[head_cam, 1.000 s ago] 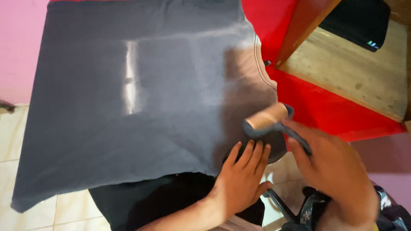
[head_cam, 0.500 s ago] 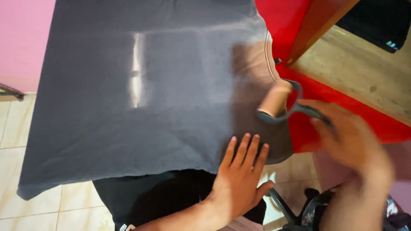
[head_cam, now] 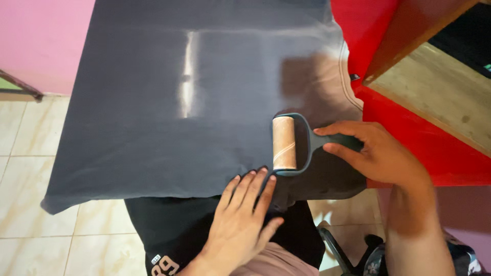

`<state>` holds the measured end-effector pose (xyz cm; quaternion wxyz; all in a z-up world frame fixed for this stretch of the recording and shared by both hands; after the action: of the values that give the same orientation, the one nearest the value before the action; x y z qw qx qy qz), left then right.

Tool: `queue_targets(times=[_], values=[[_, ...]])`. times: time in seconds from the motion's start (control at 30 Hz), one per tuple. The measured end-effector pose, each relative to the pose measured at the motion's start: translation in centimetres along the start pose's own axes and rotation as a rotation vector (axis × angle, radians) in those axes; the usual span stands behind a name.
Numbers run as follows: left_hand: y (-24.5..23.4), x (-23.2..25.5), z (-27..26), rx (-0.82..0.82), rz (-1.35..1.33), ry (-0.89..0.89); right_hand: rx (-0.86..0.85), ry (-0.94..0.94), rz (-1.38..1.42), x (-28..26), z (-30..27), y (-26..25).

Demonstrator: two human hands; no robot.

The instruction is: The person uses a lint roller to clean a black t-shirt laid on a red table, then folds it and places it in a wooden cabinet. They then retrieve a grey t-shirt, lay it on the table, and roll it with the lint roller.

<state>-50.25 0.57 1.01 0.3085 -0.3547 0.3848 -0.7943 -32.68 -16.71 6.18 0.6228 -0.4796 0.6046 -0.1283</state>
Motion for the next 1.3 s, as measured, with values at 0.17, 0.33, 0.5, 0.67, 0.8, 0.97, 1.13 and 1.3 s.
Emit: queue_targets(times=[0.17, 0.33, 0.5, 0.67, 0.8, 0.97, 1.13, 1.3], values=[[-0.7, -2.2, -1.4, 0.042, 0.132, -0.008, 0.047, 0.202, -0.236, 4.0, -1.0, -3.7], [-3.1, -3.9, -3.2, 0.121, 0.209, 0.07, 0.116, 0.246, -0.331, 5.6, -2.6, -6.1], [-4.9, -4.7, -4.3, 0.128, 0.228, 0.105, 0.057, -0.043, -0.193, -1.3, -0.1, -0.9], [-5.4, -4.3, -4.1, 0.129, 0.145, 0.127, 0.028, -0.463, -0.017, -8.5, 0.0, 4.3], [-4.2, -1.8, -2.9, 0.174, 0.074, 0.194, -0.03, -0.005, -0.09, -2.6, 0.3, 2.0], [-1.2, 1.6, 0.4, 0.083, 0.059, 0.321, 0.079, 0.282, -0.315, 7.7, -3.1, -6.3], [2.4, 6.0, 5.1, 0.02, 0.167, 0.394, 0.232, 0.373, -0.279, 11.1, -5.1, -8.5], [5.9, 7.1, 6.7, -0.164, 0.177, 0.397, 0.117, 0.641, -0.648, 8.6, -4.3, -6.7]])
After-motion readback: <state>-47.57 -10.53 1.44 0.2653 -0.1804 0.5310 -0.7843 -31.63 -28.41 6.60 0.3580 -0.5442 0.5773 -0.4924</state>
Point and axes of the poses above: each hand's wrist, its own z-axis towards the middle knuckle, its own y-axis out of the palm, x = y × z, the point moved 8 cm from there along z, towards the middle knuckle, and after that the axes turned 13 degrees about y, right-handed, at the moved point
